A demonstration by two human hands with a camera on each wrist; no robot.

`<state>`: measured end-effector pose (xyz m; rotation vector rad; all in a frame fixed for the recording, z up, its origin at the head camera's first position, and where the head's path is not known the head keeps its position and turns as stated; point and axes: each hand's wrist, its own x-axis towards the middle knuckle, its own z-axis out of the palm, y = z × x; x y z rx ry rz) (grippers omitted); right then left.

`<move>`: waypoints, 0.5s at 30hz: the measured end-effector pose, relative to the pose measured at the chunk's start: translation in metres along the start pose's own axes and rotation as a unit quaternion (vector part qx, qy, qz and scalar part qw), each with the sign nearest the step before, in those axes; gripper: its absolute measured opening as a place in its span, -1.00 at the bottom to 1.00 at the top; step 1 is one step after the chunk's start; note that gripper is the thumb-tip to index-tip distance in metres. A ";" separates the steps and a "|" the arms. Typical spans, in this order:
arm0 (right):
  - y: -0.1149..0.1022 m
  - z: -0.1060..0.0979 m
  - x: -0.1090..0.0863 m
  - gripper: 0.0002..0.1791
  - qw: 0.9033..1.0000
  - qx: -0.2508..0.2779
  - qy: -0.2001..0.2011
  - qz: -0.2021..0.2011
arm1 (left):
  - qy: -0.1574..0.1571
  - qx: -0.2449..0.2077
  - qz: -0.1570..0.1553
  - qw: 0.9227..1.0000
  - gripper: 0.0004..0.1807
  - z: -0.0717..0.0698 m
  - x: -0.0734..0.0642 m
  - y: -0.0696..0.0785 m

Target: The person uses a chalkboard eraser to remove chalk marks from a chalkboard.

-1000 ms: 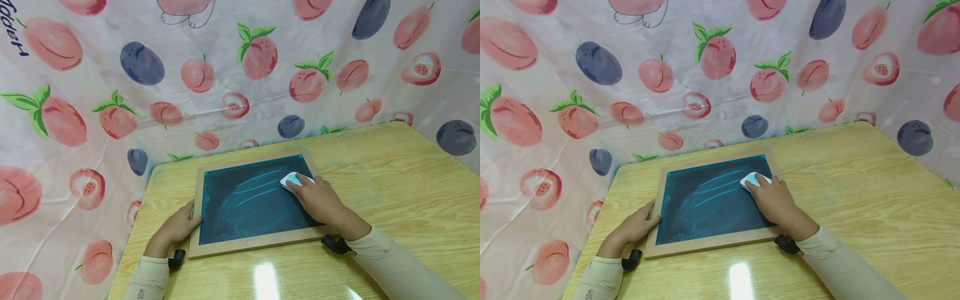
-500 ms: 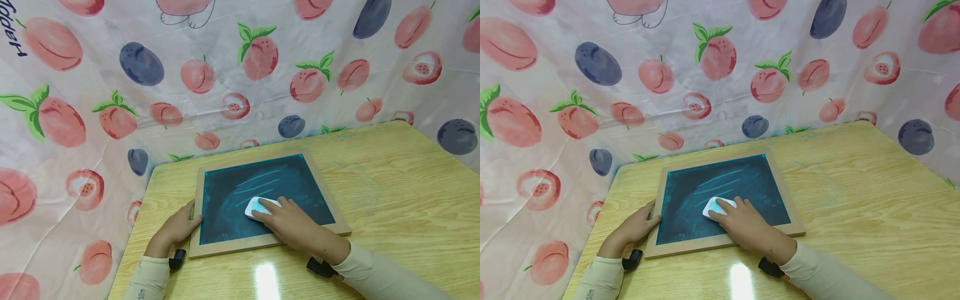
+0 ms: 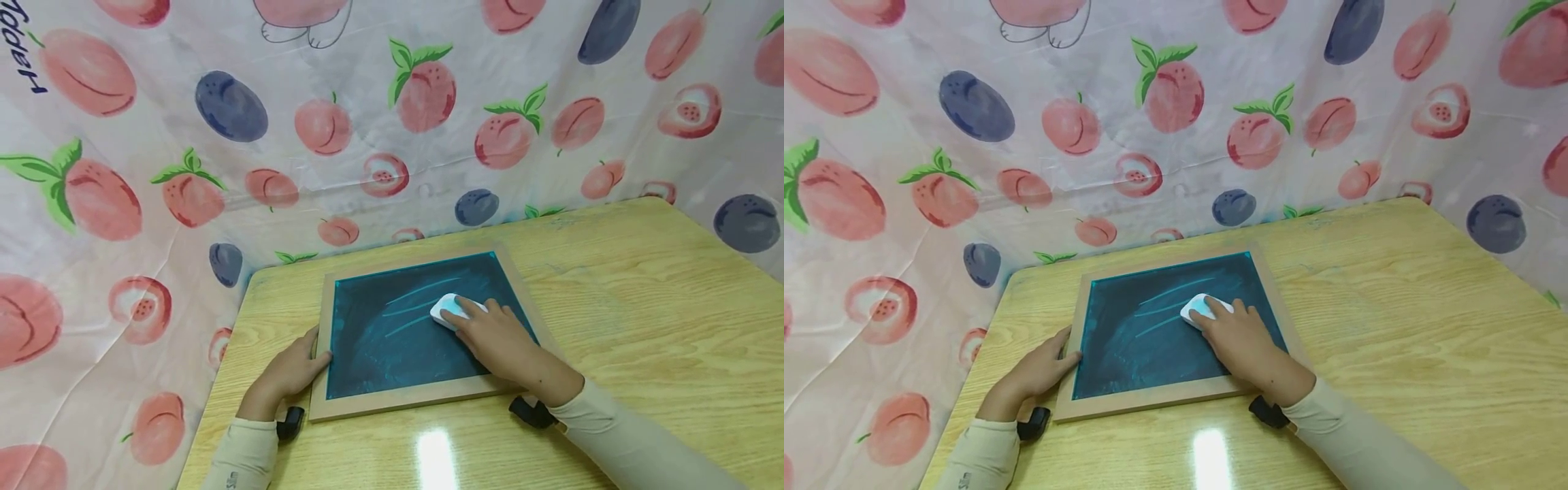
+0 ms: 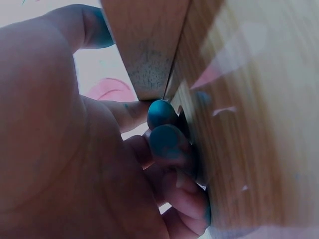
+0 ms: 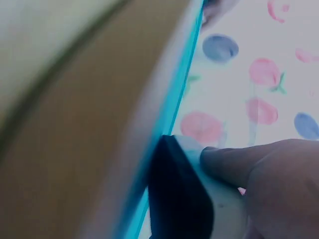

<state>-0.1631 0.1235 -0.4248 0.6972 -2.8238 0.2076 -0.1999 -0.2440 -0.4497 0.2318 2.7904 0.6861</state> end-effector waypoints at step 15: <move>0.030 -0.009 0.003 -0.56 0.999 -0.020 -0.009 0.045 | -0.003 -0.008 0.004 1.000 -0.24 -0.002 -0.001 0.002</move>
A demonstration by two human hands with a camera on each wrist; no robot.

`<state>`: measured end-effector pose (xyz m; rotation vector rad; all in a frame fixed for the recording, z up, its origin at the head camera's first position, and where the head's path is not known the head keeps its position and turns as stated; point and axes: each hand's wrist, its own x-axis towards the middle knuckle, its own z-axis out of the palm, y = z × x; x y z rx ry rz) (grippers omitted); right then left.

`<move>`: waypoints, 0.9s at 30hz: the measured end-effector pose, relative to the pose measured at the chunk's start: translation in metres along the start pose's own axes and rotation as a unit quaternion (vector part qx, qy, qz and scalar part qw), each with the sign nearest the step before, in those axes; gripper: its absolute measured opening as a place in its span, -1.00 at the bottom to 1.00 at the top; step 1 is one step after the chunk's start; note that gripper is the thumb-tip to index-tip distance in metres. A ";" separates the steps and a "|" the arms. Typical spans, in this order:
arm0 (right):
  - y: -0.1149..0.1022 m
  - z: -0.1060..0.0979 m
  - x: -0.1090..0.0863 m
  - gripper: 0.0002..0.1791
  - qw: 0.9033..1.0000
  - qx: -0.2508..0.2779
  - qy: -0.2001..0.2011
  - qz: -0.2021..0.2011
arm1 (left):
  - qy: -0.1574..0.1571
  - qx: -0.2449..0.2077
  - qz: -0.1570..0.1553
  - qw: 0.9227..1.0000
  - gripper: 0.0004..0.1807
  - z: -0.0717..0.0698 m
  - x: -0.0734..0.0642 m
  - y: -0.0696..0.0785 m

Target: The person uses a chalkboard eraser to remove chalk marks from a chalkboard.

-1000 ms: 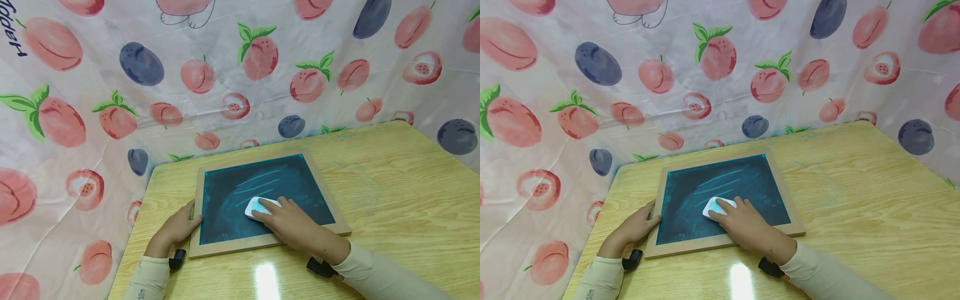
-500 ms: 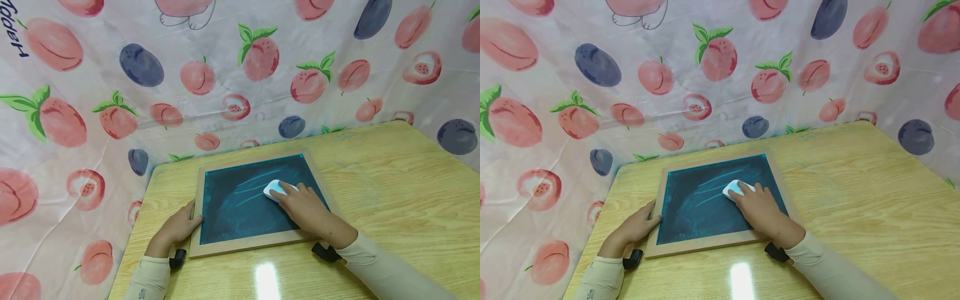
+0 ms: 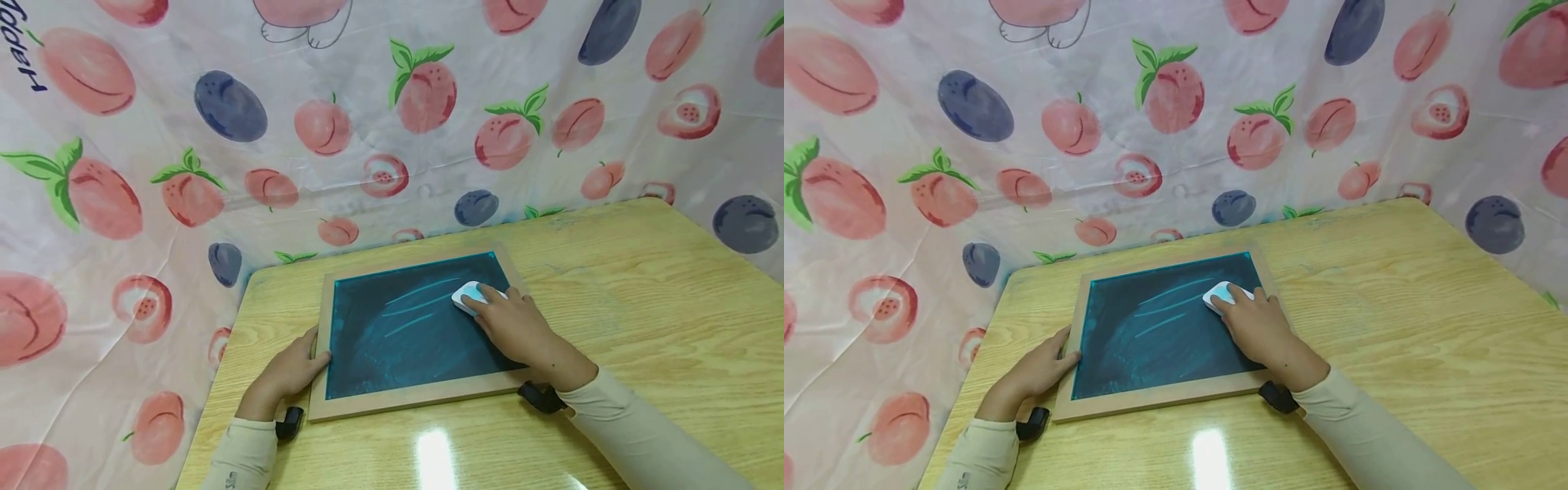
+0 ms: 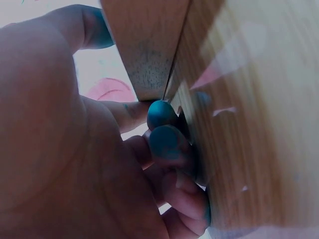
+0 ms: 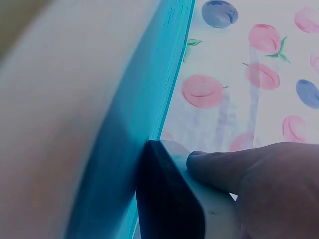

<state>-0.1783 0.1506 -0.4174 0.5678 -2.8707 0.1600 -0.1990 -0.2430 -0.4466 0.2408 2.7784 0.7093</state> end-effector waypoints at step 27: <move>-0.104 0.008 0.007 -0.54 0.987 0.027 -0.047 -0.150 | 0.001 -0.003 -0.003 1.000 -0.24 0.001 0.002 -0.002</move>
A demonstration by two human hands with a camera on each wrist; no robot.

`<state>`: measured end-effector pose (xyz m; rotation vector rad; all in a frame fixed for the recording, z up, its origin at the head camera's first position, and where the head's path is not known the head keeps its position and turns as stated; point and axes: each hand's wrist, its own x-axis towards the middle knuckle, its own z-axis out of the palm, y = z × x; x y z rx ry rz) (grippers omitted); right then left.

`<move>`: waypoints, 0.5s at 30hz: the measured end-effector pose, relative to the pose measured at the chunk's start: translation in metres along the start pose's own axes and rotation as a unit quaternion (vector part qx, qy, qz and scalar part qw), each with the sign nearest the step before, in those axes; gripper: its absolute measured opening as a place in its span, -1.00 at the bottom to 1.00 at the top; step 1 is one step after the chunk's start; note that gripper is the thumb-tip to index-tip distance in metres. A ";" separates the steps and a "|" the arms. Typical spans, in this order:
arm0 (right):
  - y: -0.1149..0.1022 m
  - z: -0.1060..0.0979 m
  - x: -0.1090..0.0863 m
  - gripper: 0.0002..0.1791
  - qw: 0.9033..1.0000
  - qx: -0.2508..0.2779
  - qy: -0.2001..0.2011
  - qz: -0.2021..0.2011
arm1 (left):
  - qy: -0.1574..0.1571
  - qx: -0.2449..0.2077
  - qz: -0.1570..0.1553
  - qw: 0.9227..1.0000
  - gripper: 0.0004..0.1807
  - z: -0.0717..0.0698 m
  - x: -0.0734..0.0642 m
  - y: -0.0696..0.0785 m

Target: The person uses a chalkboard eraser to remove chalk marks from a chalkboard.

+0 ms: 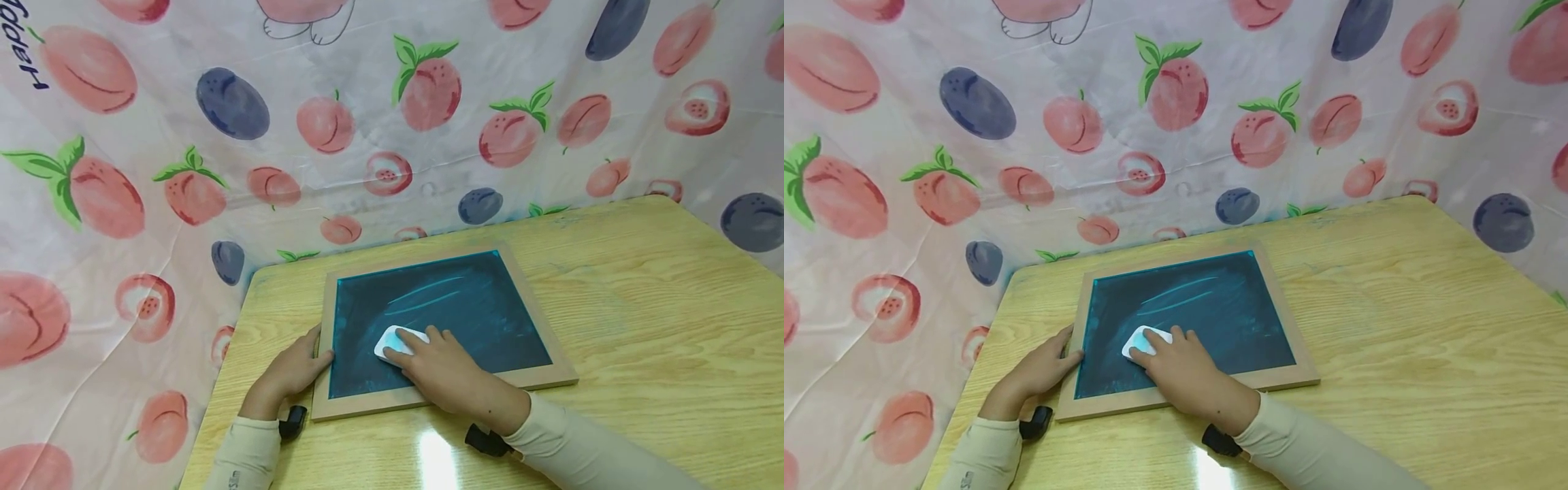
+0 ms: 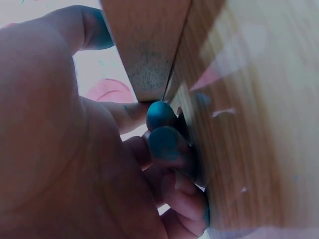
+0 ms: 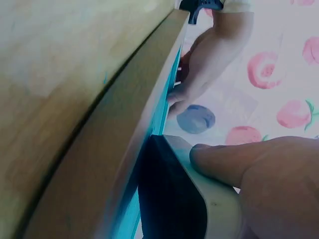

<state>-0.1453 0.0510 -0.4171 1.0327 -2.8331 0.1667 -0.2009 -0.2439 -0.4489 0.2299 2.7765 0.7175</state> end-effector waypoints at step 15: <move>0.074 -0.011 -0.019 -0.53 0.988 -0.012 0.025 0.149 | -0.002 0.009 -0.006 1.000 -0.22 0.001 0.000 -0.001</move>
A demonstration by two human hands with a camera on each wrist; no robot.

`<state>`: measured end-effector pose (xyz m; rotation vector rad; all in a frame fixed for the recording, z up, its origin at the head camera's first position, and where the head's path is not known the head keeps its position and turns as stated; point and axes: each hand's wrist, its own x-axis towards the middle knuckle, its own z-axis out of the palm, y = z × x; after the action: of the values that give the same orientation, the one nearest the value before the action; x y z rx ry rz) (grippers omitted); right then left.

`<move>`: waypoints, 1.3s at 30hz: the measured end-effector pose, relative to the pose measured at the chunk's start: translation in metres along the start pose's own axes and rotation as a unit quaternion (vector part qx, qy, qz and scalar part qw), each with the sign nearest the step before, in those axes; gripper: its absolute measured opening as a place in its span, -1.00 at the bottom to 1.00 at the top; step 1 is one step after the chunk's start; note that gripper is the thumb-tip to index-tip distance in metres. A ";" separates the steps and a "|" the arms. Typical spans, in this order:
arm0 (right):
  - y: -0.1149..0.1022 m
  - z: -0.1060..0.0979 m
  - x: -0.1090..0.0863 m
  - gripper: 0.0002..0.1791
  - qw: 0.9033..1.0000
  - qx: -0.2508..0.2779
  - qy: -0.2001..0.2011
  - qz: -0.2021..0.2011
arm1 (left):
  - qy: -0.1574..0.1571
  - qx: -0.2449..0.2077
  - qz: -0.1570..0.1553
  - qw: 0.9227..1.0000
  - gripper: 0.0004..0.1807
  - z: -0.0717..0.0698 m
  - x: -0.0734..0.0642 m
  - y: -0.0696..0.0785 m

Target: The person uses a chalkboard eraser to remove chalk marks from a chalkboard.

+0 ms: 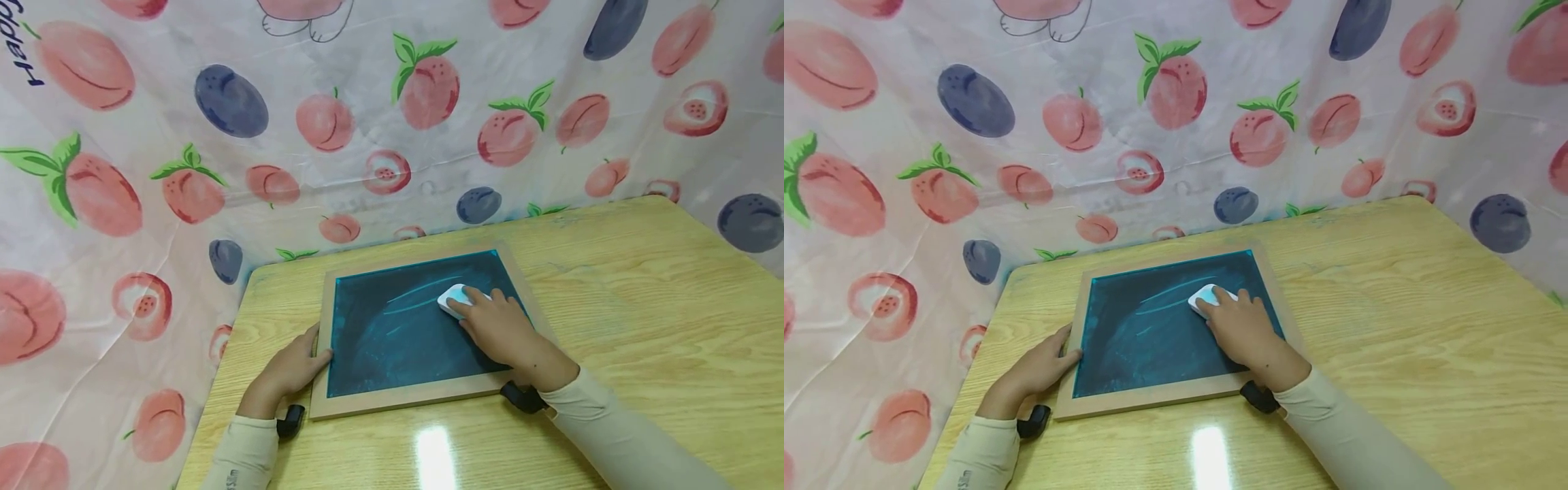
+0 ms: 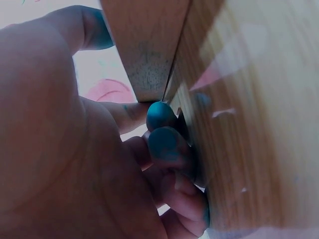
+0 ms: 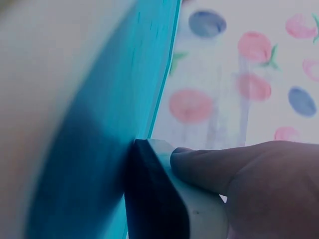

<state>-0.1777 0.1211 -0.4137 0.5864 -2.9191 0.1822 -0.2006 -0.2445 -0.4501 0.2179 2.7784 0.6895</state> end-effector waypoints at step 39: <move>-0.100 0.014 0.005 -0.54 0.984 0.004 -0.037 -0.172 | 0.006 -0.005 0.008 1.000 -0.24 -0.002 0.000 0.000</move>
<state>-0.1449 0.0261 -0.4174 1.1050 -2.8265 0.1300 -0.2016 -0.2451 -0.4485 0.2337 2.7858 0.7116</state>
